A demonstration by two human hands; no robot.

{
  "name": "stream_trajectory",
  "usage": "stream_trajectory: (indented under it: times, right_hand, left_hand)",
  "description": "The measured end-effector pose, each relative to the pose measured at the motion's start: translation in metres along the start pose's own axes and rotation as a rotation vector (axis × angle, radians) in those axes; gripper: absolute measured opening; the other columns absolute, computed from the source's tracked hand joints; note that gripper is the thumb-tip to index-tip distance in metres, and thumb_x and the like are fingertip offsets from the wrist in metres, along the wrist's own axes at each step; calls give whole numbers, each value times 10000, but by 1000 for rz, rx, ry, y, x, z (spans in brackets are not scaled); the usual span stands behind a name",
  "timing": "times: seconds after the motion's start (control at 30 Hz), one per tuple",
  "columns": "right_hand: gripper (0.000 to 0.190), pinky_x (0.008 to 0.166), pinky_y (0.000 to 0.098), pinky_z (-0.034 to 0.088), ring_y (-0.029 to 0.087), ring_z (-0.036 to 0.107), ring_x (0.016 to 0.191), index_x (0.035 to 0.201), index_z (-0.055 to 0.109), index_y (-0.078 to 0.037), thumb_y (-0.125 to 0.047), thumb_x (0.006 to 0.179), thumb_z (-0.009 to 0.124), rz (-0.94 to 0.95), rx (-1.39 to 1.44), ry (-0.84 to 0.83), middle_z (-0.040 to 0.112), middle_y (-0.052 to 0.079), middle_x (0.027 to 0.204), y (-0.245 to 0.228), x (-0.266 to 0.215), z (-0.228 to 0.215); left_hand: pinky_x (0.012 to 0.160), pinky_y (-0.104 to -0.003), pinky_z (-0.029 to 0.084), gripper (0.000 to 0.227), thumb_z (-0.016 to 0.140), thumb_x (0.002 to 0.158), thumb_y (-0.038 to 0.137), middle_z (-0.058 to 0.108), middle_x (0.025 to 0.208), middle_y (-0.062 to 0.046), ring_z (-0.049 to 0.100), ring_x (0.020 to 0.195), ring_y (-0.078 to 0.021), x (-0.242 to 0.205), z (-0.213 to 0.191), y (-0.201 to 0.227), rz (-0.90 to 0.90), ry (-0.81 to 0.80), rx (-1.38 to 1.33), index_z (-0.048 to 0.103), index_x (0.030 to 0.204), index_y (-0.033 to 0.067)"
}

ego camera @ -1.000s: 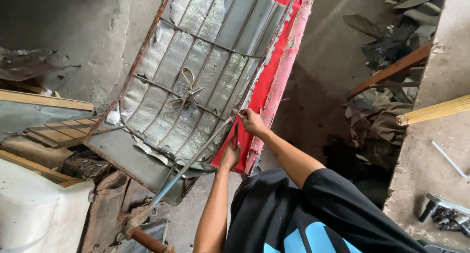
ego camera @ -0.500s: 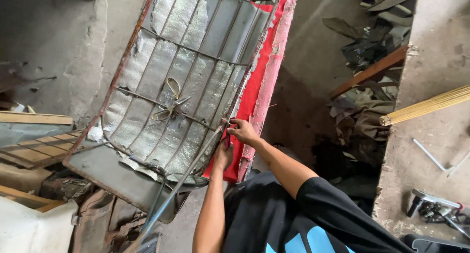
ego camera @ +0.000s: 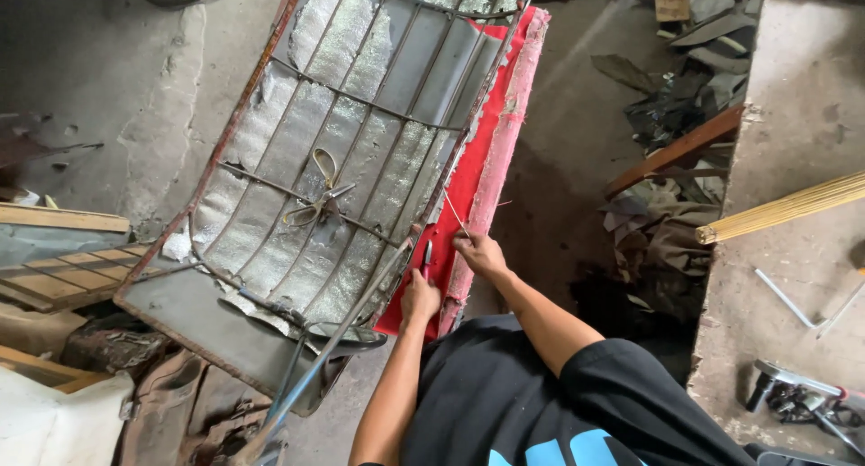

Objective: Using pliers to remove fasteners from a metal seat frame to strip away old upholstery fabric.

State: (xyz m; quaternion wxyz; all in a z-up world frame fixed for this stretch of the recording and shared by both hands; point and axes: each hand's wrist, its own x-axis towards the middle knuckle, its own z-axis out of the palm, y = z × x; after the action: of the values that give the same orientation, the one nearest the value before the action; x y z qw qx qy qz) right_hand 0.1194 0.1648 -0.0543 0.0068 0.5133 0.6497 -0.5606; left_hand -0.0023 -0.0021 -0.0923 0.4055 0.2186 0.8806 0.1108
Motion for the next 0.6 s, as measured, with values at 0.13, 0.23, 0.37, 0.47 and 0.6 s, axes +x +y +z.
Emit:
stream_trajectory:
  times: [0.13, 0.23, 0.37, 0.47, 0.6]
  right_hand:
    - [456, 1084, 531, 505, 399, 635, 1276, 1374, 688, -409, -642, 1004, 559, 32, 55, 60, 756, 182, 1221, -7, -5, -26]
    - [446, 1082, 528, 510, 409, 629, 1278, 1385, 680, -427, -636, 1013, 551, 8, 68, 62, 763, 186, 1193, -6, -7, -32]
    - [442, 1083, 553, 504, 433, 625, 1279, 1372, 696, -395, -610, 1016, 547, 0, 71, 47, 751, 221, 1207, -16, -15, -38]
    - [436, 1094, 562, 496, 442, 617, 1287, 1371, 699, -380, -589, 1021, 543, 8, 73, 30, 746, 230, 1217, -20, -15, -43]
    - [434, 1097, 557, 499, 435, 617, 1293, 1369, 704, -370, -577, 1020, 547, -8, 61, 12, 749, 216, 1226, -19, -13, -49]
  left_hand:
    - [1030, -551, 529, 415, 499, 995, 301, 726, 1234, -249, 662, 1246, -428, 2, 0, 12, 31, -56, -238, 577, 1355, 110]
    - [1034, -564, 503, 455, 492, 1005, 310, 703, 1252, -281, 621, 1288, -449, -22, -27, 54, 93, -100, -294, 595, 1374, 63]
    - [1023, -552, 512, 448, 511, 1000, 333, 712, 1250, -267, 641, 1264, -452, 1, -45, 84, 137, -92, -263, 597, 1350, 68]
    - [1028, -524, 517, 416, 507, 980, 327, 727, 1238, -228, 662, 1252, -404, 36, -44, 89, 142, -73, -192, 622, 1303, 91]
    - [1004, -479, 532, 355, 515, 975, 326, 759, 1156, -183, 705, 1191, -358, 28, -52, 111, 154, -42, -176, 645, 1223, 109]
